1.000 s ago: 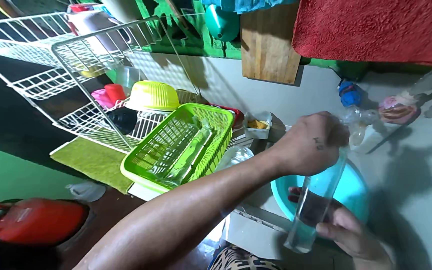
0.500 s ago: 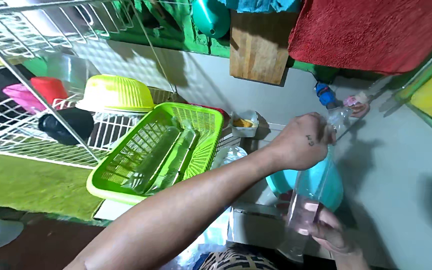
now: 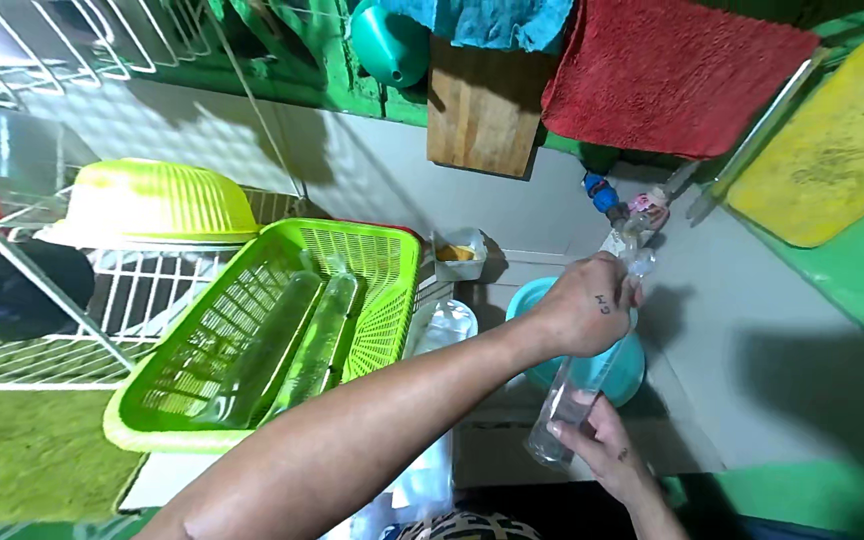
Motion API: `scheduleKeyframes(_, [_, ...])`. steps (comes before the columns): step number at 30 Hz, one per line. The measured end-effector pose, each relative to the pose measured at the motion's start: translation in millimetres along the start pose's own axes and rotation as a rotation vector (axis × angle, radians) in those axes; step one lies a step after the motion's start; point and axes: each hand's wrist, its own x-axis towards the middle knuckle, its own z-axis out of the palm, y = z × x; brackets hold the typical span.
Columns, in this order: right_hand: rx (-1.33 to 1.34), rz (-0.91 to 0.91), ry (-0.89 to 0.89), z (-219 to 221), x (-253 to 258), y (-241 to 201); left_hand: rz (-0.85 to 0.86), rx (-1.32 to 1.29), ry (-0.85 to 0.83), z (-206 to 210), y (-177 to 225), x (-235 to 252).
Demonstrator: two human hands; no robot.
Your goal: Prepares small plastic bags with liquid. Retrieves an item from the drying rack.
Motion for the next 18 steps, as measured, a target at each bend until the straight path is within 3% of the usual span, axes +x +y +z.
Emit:
scheduleKeyframes(4, [-0.190, 0.050, 0.093, 8, -5, 16, 0.062, 0.019, -0.024, 16, -12, -14])
scheduleKeyframes(7, [-0.415, 0.044, 0.050, -5, -10, 7, 0.066, -0.021, -0.081, 22, -20, -19])
scheduleKeyframes(12, [-0.698, -0.680, 0.300, -29, -8, -99, 0.027, -0.028, -0.114, 21, -24, -15])
scheduleKeyframes(15, [-1.057, -0.830, 0.147, -38, 10, -140, 0.057, -0.005, -0.122, 24, -23, -12])
scheduleKeyframes(18, [-1.273, -0.816, -0.005, -49, 30, -159, 0.056, 0.001, -0.171, 24, -18, -11])
